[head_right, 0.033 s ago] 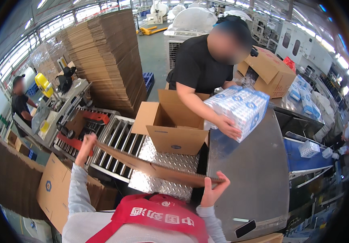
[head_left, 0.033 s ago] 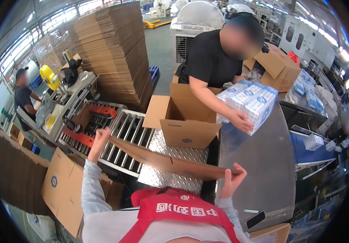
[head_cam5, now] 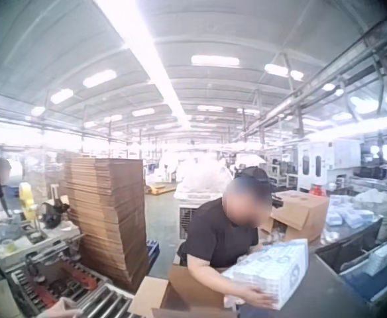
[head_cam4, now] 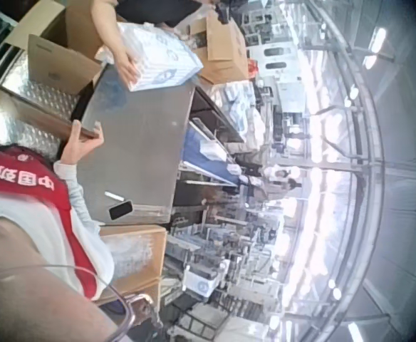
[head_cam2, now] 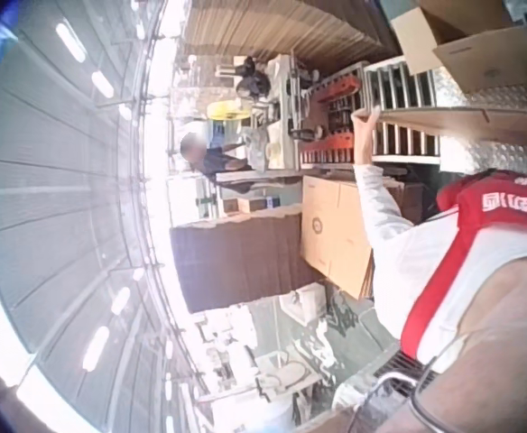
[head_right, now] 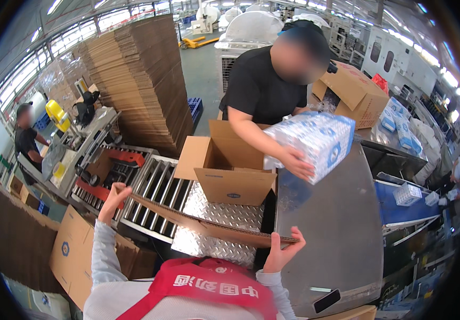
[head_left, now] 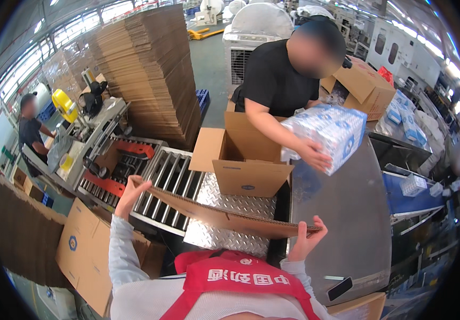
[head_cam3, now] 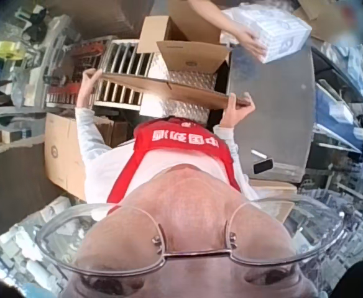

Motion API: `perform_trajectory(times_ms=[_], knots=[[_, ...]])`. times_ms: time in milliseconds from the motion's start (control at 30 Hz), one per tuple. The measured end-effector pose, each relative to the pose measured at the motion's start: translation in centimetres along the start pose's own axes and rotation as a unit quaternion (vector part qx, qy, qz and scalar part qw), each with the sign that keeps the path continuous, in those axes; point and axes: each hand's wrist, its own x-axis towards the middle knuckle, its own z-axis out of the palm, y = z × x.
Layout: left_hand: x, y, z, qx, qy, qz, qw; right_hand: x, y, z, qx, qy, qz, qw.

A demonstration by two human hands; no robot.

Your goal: The person packs small blue and white patterned boxes into larger brown cardboard boxes on a metal table. They arrange the items by hand, close the flaps of the cardboard boxes, and move them to a conveyor belt.

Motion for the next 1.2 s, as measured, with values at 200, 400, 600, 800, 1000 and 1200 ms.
perform_trajectory(times_ms=[200,400,600,800,1000,1200], knots=[[-0.5,4.9,-2.3,-0.022,0.079,-0.18,0.98,-1.4,-3.7,6.2,-0.006,-0.005,-0.041,0.999],[1.3,13.1,-0.9,0.247,-0.053,-0.145,0.957,3.3,-1.4,0.7,0.125,-0.134,0.007,0.983],[-2.5,13.1,8.6,0.209,-0.481,-0.115,0.843,6.2,0.7,5.3,0.096,-0.151,0.062,0.982],[-8.9,5.5,17.0,0.29,-0.707,0.071,0.641,4.1,6.2,5.3,-0.314,-0.171,-0.107,0.928],[-10.7,9.5,12.7,0.271,-0.371,0.484,0.745,5.8,5.3,-3.2,-0.315,-0.355,-0.239,0.847],[-2.2,1.2,16.5,0.363,-0.199,0.415,0.81,5.3,7.1,2.1,-0.05,-0.322,-0.026,0.945]])
